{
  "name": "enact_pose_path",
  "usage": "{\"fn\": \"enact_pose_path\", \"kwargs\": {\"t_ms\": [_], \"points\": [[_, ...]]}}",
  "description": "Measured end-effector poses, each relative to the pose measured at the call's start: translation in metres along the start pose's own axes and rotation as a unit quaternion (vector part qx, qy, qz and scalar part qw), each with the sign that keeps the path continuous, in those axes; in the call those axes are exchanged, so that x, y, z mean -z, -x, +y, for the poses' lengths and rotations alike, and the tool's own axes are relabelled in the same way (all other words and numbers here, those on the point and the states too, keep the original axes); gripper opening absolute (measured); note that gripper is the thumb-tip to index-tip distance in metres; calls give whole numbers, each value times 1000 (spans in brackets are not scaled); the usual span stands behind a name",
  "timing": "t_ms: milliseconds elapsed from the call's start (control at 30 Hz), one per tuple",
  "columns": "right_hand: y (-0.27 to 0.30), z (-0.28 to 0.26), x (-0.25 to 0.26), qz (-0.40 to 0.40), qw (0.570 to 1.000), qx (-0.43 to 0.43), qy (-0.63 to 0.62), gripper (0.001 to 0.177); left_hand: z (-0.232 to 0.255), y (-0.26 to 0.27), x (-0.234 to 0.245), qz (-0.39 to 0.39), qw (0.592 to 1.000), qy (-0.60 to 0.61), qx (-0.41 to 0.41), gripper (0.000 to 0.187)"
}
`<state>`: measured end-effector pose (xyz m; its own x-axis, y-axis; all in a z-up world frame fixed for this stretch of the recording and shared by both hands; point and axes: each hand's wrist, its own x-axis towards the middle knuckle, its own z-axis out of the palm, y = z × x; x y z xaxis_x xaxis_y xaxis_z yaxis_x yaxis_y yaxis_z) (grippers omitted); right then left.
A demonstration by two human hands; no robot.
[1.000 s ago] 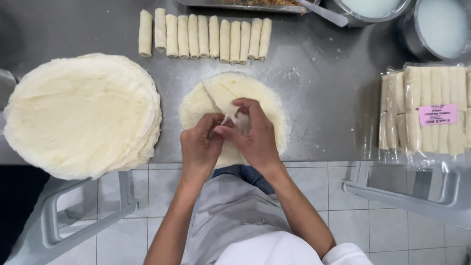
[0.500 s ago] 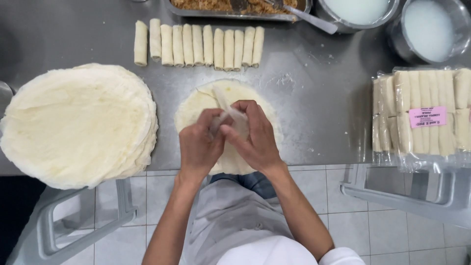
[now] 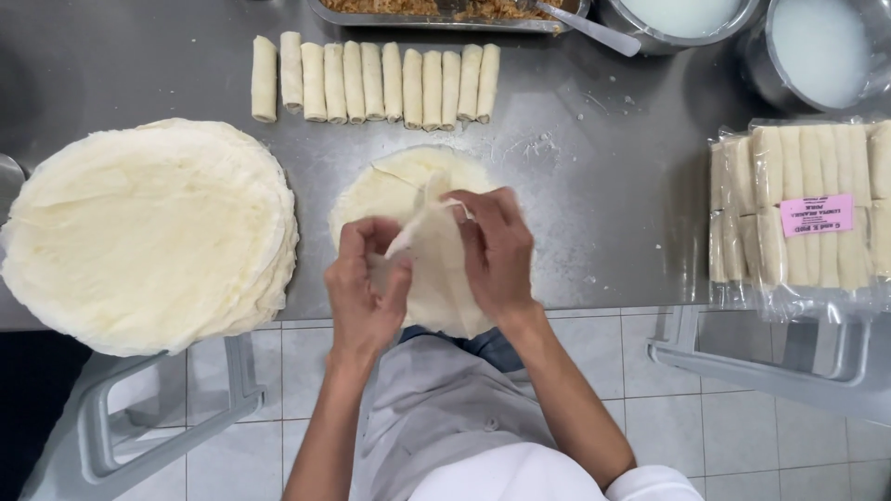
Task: The person prepares thin circular dough sheets by separating them, placing a portion of filling with a fork, and rolling them into cylinders on a metal table.
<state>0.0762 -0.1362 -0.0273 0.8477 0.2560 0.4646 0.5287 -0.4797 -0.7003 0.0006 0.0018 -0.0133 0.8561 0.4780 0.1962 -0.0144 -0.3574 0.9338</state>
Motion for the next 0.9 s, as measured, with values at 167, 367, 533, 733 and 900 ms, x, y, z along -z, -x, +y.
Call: {"fn": "enact_pose_path", "kwargs": {"t_ms": [167, 367, 533, 733, 900], "points": [[13, 2, -11, -87, 975, -126, -163, 24, -12, -4, -18, 17, 997, -65, -38, 6], [-10, 15, 12, 72, 990, -111, -40, 20, -27, 2, -2, 96, 990, -89, -42, 23], [-2, 30, 30, 59, 894, -343, -283, 31, -33, -2, 9, 140, 987, 28, 68, 7], [-4, 50, 85, 164, 681, -468, -539, 40, -36, -9, 46, 217, 973, 36, 65, 9], [0, 60, 146, 295, 606, -401, -620, 31, -24, -31, 64, 280, 956, -56, 66, 39]]}}
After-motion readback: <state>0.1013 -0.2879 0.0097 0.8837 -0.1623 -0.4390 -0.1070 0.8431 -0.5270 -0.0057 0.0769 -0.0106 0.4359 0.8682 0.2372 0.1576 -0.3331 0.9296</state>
